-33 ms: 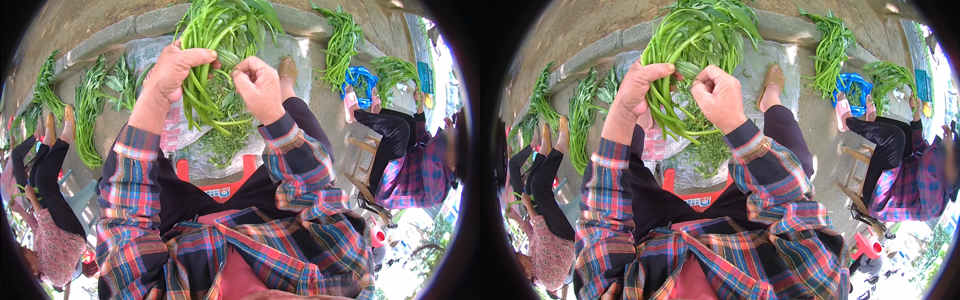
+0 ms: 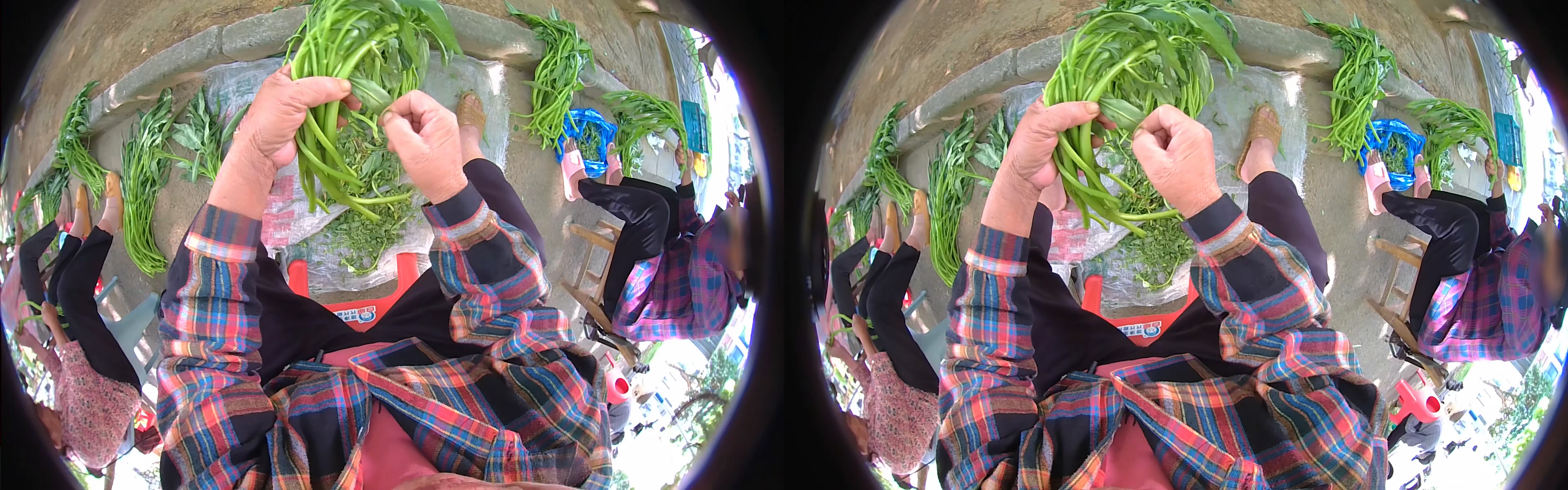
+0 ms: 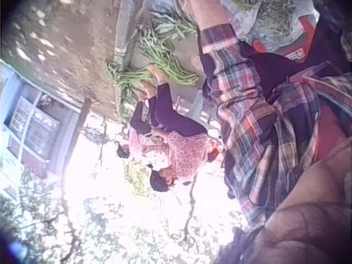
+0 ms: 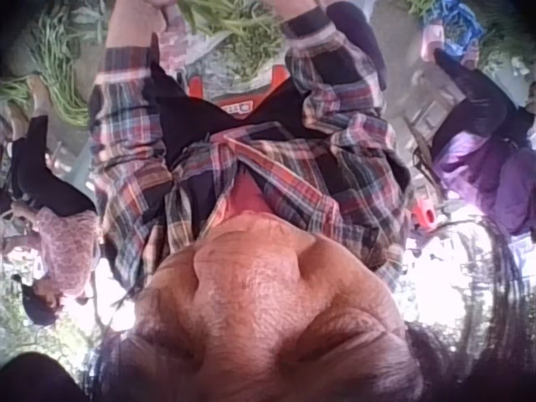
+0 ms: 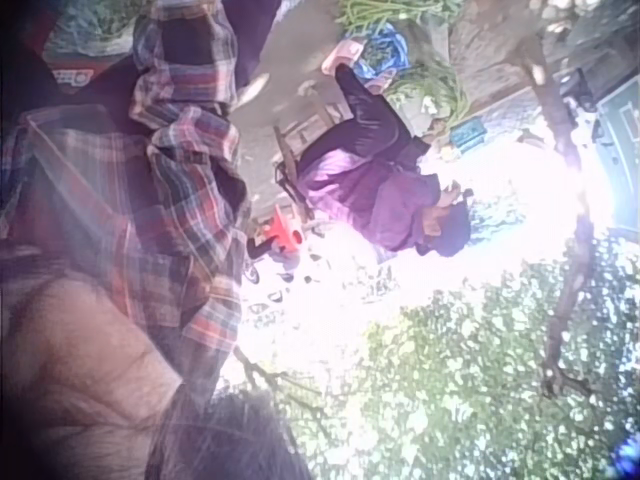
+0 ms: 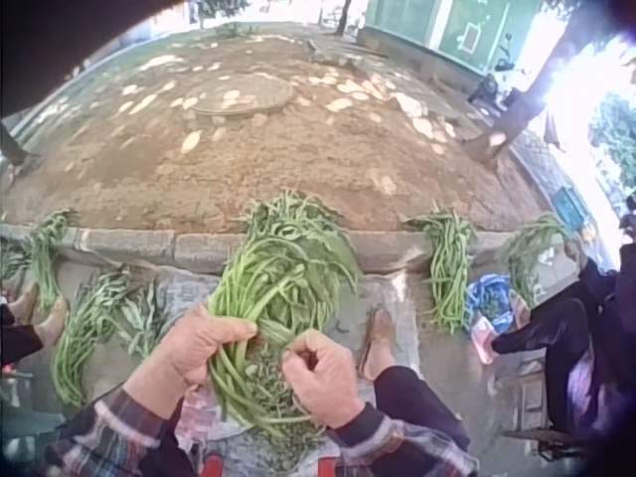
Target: The person prepares green leafy vegetables by hand, picking through a bundle and placing individual stems on a plastic sheet on the ground while seated on a stool.
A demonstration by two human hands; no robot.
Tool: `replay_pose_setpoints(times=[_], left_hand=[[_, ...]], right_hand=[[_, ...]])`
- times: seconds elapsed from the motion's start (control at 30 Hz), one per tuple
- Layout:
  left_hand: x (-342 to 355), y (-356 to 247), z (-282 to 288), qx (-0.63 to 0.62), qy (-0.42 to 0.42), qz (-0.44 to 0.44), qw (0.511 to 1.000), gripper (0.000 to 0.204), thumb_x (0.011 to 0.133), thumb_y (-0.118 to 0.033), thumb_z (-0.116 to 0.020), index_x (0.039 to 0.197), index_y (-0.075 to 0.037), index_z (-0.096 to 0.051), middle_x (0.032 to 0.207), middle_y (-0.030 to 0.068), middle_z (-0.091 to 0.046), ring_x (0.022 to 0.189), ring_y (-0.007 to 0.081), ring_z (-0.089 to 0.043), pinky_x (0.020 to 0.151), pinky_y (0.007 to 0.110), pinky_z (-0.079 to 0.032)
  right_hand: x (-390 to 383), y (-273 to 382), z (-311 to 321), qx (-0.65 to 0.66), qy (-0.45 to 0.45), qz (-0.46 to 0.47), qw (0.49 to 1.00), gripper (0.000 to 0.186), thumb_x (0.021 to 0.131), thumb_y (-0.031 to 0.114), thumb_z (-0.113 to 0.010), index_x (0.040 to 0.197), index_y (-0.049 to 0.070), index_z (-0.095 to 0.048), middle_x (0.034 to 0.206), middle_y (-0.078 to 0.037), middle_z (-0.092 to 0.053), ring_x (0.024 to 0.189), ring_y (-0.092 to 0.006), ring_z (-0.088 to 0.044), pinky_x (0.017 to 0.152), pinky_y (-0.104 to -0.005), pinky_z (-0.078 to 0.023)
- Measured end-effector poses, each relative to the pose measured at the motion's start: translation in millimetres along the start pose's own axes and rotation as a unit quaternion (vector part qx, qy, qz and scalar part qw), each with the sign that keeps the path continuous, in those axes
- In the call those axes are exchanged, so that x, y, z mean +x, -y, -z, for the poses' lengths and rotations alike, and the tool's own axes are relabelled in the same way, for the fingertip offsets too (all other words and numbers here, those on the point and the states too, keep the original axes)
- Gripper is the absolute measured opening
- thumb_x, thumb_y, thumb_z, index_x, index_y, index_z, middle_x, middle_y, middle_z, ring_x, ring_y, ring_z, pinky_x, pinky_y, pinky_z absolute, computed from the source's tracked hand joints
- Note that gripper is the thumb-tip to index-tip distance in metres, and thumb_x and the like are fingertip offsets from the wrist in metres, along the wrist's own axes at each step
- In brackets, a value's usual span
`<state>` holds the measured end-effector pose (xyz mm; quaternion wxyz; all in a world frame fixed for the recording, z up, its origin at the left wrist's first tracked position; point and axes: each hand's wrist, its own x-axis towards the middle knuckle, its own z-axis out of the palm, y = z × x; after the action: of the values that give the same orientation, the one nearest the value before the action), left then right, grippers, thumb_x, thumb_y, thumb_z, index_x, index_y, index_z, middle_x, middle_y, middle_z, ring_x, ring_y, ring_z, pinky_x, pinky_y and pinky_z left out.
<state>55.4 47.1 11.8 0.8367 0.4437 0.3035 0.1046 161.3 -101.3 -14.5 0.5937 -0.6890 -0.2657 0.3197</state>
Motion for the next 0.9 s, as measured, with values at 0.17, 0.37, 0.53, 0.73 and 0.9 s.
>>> replay_pose_setpoints(times=[0.17, 0.37, 0.53, 0.73, 0.9], left_hand=[[1.3, -4.5, 8.8, -0.105, 0.024, 0.049, 0.993, 0.025, 0.081, -0.008, -0.058, 0.103, 0.003, -0.057, 0.087, 0.016, -0.065, 0.075, 0.0192, -0.065, 0.067, 0.029, -0.056], [5.5, -0.2, 9.2, -0.07, -0.028, 0.0, 0.997, 0.02, 0.082, -0.007, -0.059, 0.098, 0.004, -0.059, 0.084, 0.0146, -0.065, 0.082, 0.022, -0.065, 0.066, 0.03, -0.057], [10.6, 19.7, -1.9, -0.083, -0.088, -0.036, 0.992, 0.019, 0.076, -0.001, -0.065, 0.093, 0.0, -0.057, 0.078, 0.0089, -0.064, 0.068, 0.0163, -0.063, 0.057, 0.028, -0.054], [16.6, 45.1, -13.7, -0.103, -0.155, -0.07, 0.98, 0.024, 0.074, 0.0, -0.067, 0.094, -0.002, -0.054, 0.079, 0.006, -0.063, 0.067, 0.0139, -0.061, 0.058, 0.027, -0.051], [25.7, 56.8, -24.9, -0.174, -0.209, -0.097, 0.957, 0.025, 0.074, 0.0, -0.068, 0.095, -0.002, -0.054, 0.084, 0.0051, -0.061, 0.071, 0.0137, -0.057, 0.062, 0.027, -0.049]], right_hand=[[0.4, -4.2, 3.2, -0.046, 0.019, 0.0, 0.999, 0.006, 0.074, 0.007, -0.058, 0.072, 0.002, -0.056, 0.055, -0.002, -0.051, 0.048, -0.0112, -0.046, 0.047, -0.0269, -0.038], [-3.8, 1.6, 2.0, -0.249, 0.062, 0.083, 0.963, 0.016, 0.072, 0.009, -0.057, 0.088, 0.008, -0.059, 0.076, -0.008, -0.055, 0.067, -0.0227, -0.06, 0.062, -0.0342, -0.047], [2.5, -1.9, 3.9, -0.164, 0.046, 0.085, 0.982, 0.025, 0.072, 0.006, -0.058, 0.098, 0.004, -0.058, 0.087, -0.01, -0.056, 0.074, -0.0201, -0.061, 0.065, -0.0325, -0.048], [1.4, -0.2, 1.5, -0.093, 0.121, 0.059, 0.987, 0.044, 0.074, 0.01, -0.06, 0.116, 0.002, -0.049, 0.101, -0.013, -0.055, 0.09, -0.0226, -0.058, 0.073, -0.0337, -0.048], [-6.0, 5.4, -7.9, -0.297, 0.135, 0.1, 0.94, 0.07, 0.071, 0.017, -0.061, 0.131, 0.0, -0.029, 0.11, -0.02, -0.05, 0.099, -0.0344, -0.054, 0.079, -0.0414, -0.047]])
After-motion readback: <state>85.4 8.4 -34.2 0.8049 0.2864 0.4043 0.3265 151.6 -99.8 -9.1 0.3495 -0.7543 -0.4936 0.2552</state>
